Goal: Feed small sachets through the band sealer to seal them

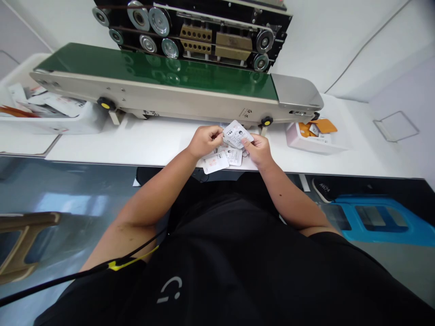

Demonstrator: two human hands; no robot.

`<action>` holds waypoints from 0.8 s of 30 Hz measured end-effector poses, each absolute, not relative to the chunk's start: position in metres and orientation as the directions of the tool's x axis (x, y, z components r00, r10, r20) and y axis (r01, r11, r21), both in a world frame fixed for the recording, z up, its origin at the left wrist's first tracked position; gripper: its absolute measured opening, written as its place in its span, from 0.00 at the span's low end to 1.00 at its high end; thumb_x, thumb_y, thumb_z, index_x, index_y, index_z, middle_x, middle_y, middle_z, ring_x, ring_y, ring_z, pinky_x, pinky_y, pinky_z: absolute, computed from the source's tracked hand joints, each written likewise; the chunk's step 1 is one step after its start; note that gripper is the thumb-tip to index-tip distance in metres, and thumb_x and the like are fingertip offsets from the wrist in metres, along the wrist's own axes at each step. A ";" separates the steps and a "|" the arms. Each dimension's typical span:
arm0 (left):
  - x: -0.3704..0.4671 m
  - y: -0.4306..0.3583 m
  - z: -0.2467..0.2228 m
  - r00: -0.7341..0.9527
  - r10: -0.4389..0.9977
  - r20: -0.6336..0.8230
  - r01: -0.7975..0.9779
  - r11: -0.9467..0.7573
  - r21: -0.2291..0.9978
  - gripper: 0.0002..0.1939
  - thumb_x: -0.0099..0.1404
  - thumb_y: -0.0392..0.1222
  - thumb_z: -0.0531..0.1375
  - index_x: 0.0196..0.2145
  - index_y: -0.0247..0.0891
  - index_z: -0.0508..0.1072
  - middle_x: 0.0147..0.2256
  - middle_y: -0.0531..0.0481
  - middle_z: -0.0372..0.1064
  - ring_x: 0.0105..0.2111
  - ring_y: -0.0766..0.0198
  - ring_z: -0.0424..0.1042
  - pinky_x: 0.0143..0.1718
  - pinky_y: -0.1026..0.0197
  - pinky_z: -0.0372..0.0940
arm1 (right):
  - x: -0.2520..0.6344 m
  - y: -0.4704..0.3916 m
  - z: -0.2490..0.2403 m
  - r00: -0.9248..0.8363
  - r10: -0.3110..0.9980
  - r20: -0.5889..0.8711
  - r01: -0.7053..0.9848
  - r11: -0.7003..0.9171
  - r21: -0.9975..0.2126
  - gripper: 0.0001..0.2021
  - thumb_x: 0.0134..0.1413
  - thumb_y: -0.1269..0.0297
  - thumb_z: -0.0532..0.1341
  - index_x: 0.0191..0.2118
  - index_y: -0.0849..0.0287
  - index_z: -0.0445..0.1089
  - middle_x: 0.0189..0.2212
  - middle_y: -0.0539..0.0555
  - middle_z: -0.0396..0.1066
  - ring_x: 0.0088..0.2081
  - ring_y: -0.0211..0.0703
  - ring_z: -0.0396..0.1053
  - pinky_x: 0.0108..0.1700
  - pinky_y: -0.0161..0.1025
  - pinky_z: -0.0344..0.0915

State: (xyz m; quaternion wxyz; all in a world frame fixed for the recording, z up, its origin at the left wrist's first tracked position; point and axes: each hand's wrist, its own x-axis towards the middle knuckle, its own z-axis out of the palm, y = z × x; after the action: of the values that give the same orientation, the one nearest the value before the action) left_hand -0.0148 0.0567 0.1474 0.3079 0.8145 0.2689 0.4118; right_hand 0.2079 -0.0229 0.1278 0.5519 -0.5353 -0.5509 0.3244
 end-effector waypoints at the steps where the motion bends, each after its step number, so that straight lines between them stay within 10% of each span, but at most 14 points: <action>1: -0.014 0.057 0.146 0.512 0.699 0.500 0.195 -0.661 0.725 0.09 0.68 0.38 0.58 0.30 0.37 0.75 0.26 0.51 0.77 0.22 0.68 0.70 0.24 0.65 0.61 | 0.208 -0.023 0.128 0.179 0.948 0.265 0.238 0.219 -0.946 0.27 0.50 0.33 0.69 0.36 0.56 0.79 0.26 0.52 0.74 0.30 0.42 0.73 0.26 0.36 0.69; 24: -0.013 0.057 0.148 0.565 0.670 0.481 0.254 -0.696 0.671 0.09 0.67 0.37 0.55 0.31 0.38 0.74 0.29 0.50 0.80 0.27 0.63 0.75 0.30 0.62 0.65 | 0.208 -0.019 0.127 0.199 0.949 0.246 0.236 0.197 -0.952 0.28 0.50 0.33 0.69 0.36 0.58 0.79 0.24 0.51 0.72 0.29 0.40 0.72 0.27 0.36 0.69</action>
State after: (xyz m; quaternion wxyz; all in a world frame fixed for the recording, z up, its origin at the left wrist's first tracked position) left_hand -0.0133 0.0568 0.1482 0.2760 0.8405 0.2750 0.3765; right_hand 0.2080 -0.0192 0.1268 0.5504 -0.5446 -0.5437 0.3239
